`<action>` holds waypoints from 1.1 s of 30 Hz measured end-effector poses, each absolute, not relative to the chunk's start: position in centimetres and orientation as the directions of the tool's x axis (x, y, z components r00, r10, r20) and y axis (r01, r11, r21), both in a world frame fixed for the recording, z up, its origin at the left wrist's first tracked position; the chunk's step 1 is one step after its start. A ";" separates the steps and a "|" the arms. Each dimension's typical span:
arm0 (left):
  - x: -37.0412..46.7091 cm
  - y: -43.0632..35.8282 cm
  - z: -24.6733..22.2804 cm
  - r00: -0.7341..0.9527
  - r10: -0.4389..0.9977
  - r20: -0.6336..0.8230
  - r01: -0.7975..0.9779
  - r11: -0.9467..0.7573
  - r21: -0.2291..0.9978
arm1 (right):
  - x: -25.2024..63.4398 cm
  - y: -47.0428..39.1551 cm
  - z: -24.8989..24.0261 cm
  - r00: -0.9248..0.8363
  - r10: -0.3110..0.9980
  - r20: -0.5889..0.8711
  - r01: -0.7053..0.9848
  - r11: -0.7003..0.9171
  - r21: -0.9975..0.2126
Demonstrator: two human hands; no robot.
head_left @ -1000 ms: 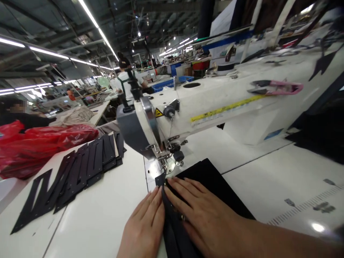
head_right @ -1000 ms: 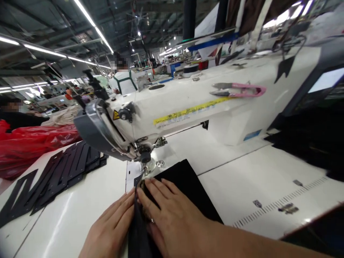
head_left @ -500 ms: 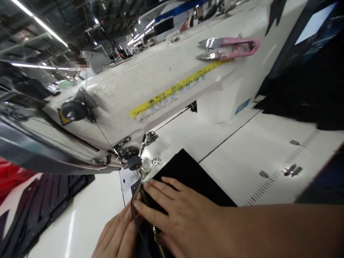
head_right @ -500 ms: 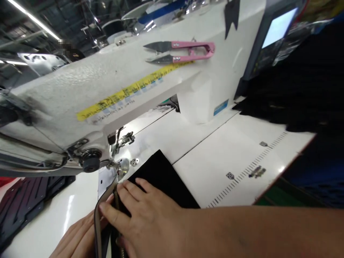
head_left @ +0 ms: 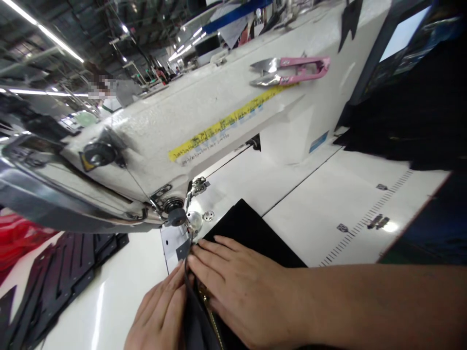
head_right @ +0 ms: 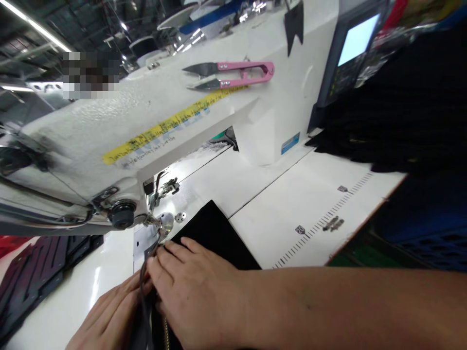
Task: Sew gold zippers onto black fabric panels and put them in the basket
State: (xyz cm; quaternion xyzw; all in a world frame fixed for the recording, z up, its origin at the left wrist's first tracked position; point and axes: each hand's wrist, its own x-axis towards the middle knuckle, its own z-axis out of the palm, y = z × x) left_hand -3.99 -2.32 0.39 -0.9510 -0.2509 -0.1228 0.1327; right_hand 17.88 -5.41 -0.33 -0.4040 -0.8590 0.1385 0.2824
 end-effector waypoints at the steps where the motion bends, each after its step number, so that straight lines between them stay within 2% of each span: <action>1: -3.8 -2.5 0.6 0.838 0.458 0.297 0.521 -0.833 -0.188 | 17.9 -5.5 -0.2 -0.517 0.775 0.363 0.617 0.632 -0.469; 5: -2.9 -3.4 0.5 0.774 0.540 0.330 0.604 -0.785 -0.133 | 17.8 -5.7 0.2 -0.573 0.772 0.275 0.622 0.628 -0.468; 10: -2.4 -3.9 -0.2 0.712 0.559 0.425 0.645 -0.759 -0.082 | 17.6 -5.8 0.8 -0.616 0.776 0.138 0.662 0.604 -0.444; 16: -2.4 -3.9 -0.4 0.707 0.481 0.518 0.626 -0.766 -0.143 | 17.3 -5.9 0.5 -0.642 0.736 0.217 0.672 0.676 -0.303; 20: -2.5 -3.8 -0.7 0.726 0.439 0.530 0.600 -0.780 -0.176 | 17.2 -5.8 0.0 -0.656 0.719 0.231 0.679 0.695 -0.235; 28: -2.2 -3.7 -0.5 0.728 0.430 0.534 0.603 -0.772 -0.201 | 17.2 -5.2 -0.3 -0.692 0.697 0.190 0.678 0.717 -0.161; 33: -1.2 -2.4 -0.2 0.712 0.445 0.544 0.609 -0.777 -0.161 | 17.6 -4.0 -0.6 -0.673 0.710 0.207 0.699 0.702 -0.135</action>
